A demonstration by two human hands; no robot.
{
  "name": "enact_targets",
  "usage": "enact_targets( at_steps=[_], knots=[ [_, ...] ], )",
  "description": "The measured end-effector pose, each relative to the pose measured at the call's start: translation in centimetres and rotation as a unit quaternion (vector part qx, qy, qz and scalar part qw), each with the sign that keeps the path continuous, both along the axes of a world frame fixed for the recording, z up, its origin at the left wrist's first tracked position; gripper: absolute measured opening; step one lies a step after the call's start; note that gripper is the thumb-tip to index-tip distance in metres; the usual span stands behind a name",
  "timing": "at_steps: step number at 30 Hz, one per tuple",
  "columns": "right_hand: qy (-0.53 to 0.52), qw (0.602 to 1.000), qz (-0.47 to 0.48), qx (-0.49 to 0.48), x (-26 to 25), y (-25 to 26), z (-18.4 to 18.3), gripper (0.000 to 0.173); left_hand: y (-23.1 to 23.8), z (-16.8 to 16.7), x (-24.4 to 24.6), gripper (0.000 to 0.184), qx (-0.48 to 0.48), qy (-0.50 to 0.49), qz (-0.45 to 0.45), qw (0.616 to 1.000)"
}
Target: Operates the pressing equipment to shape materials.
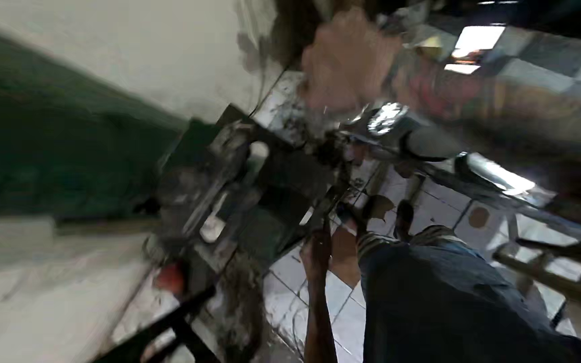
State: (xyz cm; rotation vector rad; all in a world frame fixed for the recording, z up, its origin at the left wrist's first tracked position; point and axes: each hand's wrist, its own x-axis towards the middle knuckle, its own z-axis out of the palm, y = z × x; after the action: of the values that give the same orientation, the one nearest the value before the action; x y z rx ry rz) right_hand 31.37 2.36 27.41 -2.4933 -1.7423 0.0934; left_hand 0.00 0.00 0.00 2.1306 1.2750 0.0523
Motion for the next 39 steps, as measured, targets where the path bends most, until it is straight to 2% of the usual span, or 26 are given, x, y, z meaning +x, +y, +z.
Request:
enact_targets(
  at_steps=[1, 3, 5, 6, 8, 10, 13, 16, 17, 19, 21, 22, 25, 27, 29, 30, 31, 32, 33, 35, 37, 39],
  knots=[
    [-0.014, 0.999, -0.014, 0.042, -0.4, -5.4, -2.5, 0.052, 0.6, 1.5, 3.2, 0.025, 0.034, -0.020, -0.017, 0.999],
    [0.015, 0.997, -0.060, 0.051, -2.1, -15.1, -7.3, 0.049, 1.2, 4.7, 10.3, 0.033, 0.089, -0.081, -0.083, 0.989],
    [0.100, 0.980, -0.169, -0.038, -4.6, -23.3, -11.7, 0.058, 1.4, 6.1, 18.1, 0.033, 0.127, -0.106, -0.184, 0.969],
    [0.159, 0.951, -0.244, -0.106, -5.3, -26.2, -13.9, 0.062, 1.1, 6.6, 21.8, 0.034, 0.128, -0.081, -0.229, 0.961],
    [0.240, 0.880, -0.369, -0.180, -5.1, -30.9, -20.4, 0.068, 0.7, 7.4, 28.2, 0.038, 0.125, -0.020, -0.335, 0.934],
    [0.280, 0.836, -0.443, -0.162, -5.3, -35.7, -28.7, 0.075, 0.4, 7.3, 32.9, 0.037, 0.124, 0.021, -0.411, 0.903],
    [0.323, 0.802, -0.494, -0.096, -6.3, -41.2, -38.2, 0.067, 0.1, 6.4, 35.9, 0.038, 0.113, 0.091, -0.428, 0.892],
    [0.322, 0.802, -0.499, -0.065, -6.3, -43.0, -42.4, 0.058, 0.2, 4.8, 37.9, 0.048, 0.140, 0.158, -0.416, 0.885],
    [0.343, 0.790, -0.503, -0.072, -6.0, -42.9, -42.4, 0.052, 0.2, 4.3, 38.5, 0.050, 0.135, 0.175, -0.412, 0.884],
    [0.330, 0.789, -0.510, -0.089, -6.8, -42.4, -41.8, 0.052, 0.2, 3.6, 37.9, 0.049, 0.138, 0.202, -0.419, 0.875],
    [0.297, 0.800, -0.512, -0.096, -7.0, -42.1, -41.1, 0.056, 0.1, 3.1, 37.6, 0.043, 0.145, 0.175, -0.417, 0.880],
    [0.307, 0.792, -0.516, -0.112, -6.8, -41.8, -40.6, 0.059, 0.1, 2.7, 37.5, 0.044, 0.149, 0.144, -0.412, 0.887],
    [0.398, 0.732, -0.526, -0.172, -5.4, -39.9, -37.2, 0.057, -0.2, 2.1, 36.7, 0.063, 0.156, 0.105, -0.389, 0.902],
    [0.450, 0.723, -0.494, -0.174, -3.8, -37.3, -34.1, 0.046, -0.7, 2.0, 36.6, 0.070, 0.145, 0.126, -0.380, 0.905],
    [0.471, 0.774, -0.408, -0.109, -2.5, -32.7, -30.4, 0.041, -0.4, 2.2, 36.7, 0.076, 0.120, 0.117, -0.390, 0.906],
    [0.482, 0.796, -0.364, -0.030, -1.6, -29.9, -28.2, 0.041, 0.1, 2.6, 36.7, 0.079, 0.102, 0.101, -0.401, 0.905],
    [0.486, 0.805, -0.337, 0.058, -0.9, -27.0, -26.2, 0.042, 0.9, 3.3, 36.4, 0.081, 0.090, 0.079, -0.413, 0.903],
    [0.486, 0.795, -0.336, 0.137, -0.2, -24.1, -24.6, 0.045, 2.0, 4.3, 36.1, 0.079, 0.083, 0.039, -0.424, 0.901],
    [0.482, 0.772, -0.358, 0.207, 0.4, -21.4, -23.5, 0.047, 3.4, 5.1, 35.7, 0.071, 0.088, -0.017, -0.425, 0.901],
    [0.479, 0.700, -0.435, 0.302, 1.9, -17.0, -23.0, 0.055, 7.4, 5.3, 35.1, 0.051, 0.107, -0.119, -0.375, 0.913],
    [0.497, 0.612, -0.518, 0.332, 3.5, -13.5, -23.9, 0.068, 11.4, 4.1, 35.6, 0.049, 0.066, -0.108, -0.304, 0.944],
    [0.516, 0.540, -0.584, 0.318, 5.0, -10.4, -25.6, 0.075, 13.8, 1.3, 36.1, 0.058, -0.055, -0.065, -0.269, 0.959]
  ],
)
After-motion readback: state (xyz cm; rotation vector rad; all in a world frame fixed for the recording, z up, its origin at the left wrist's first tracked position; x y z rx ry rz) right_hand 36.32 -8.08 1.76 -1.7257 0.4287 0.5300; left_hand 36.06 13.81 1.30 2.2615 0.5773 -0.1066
